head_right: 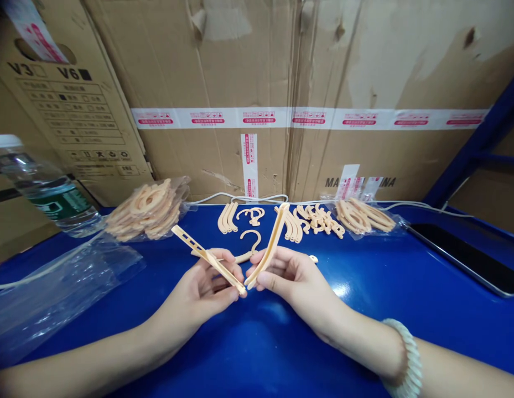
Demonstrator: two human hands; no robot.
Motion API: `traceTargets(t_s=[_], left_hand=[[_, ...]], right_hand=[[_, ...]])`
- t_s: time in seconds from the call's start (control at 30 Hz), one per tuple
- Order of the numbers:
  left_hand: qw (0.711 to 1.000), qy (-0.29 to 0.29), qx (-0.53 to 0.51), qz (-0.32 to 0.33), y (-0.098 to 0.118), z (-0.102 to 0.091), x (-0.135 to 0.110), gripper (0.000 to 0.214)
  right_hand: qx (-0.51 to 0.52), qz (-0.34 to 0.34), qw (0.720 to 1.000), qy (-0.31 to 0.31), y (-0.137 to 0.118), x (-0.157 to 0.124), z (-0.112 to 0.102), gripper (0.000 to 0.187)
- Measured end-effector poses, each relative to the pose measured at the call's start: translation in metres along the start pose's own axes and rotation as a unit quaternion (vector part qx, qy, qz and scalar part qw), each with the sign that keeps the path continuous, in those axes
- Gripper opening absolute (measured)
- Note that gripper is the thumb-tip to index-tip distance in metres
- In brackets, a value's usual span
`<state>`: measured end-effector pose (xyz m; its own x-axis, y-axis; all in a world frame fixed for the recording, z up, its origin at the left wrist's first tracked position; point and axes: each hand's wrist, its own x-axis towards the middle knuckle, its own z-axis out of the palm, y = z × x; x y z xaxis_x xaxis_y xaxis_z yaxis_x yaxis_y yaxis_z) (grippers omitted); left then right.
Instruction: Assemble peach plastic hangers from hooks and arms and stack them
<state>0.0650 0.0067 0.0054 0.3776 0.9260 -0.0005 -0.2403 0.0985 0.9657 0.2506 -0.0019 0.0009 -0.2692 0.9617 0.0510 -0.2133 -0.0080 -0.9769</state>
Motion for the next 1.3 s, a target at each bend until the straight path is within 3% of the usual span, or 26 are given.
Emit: traceTargets(t_s=[0.27,0.87,1.07,1.23,1.3], left_hand=[[1.000,-0.014,-0.004,0.004,0.000,0.001,-0.001,0.035],[0.999,0.028,0.015,-0.012,-0.001,0.001,-0.002,0.036],[0.999,0.034,-0.003,0.000,-0.001,0.000,-0.001,0.031],[0.995,0.092,-0.026,-0.008,0.002,-0.007,0.002,0.032],[0.993,0.118,-0.029,0.003,0.005,-0.011,0.005,0.032]], right_hand=[[-0.027,-0.002,1.000,-0.016,-0.005,-0.001,0.002,0.025],[-0.101,-0.032,0.994,0.002,-0.003,-0.003,0.003,0.023],[-0.088,-0.009,0.996,0.018,-0.003,-0.002,0.007,0.026],[-0.048,-0.046,0.995,0.069,-0.014,0.005,-0.008,0.032],[-0.058,-0.041,0.996,0.051,-0.023,0.010,-0.020,0.031]])
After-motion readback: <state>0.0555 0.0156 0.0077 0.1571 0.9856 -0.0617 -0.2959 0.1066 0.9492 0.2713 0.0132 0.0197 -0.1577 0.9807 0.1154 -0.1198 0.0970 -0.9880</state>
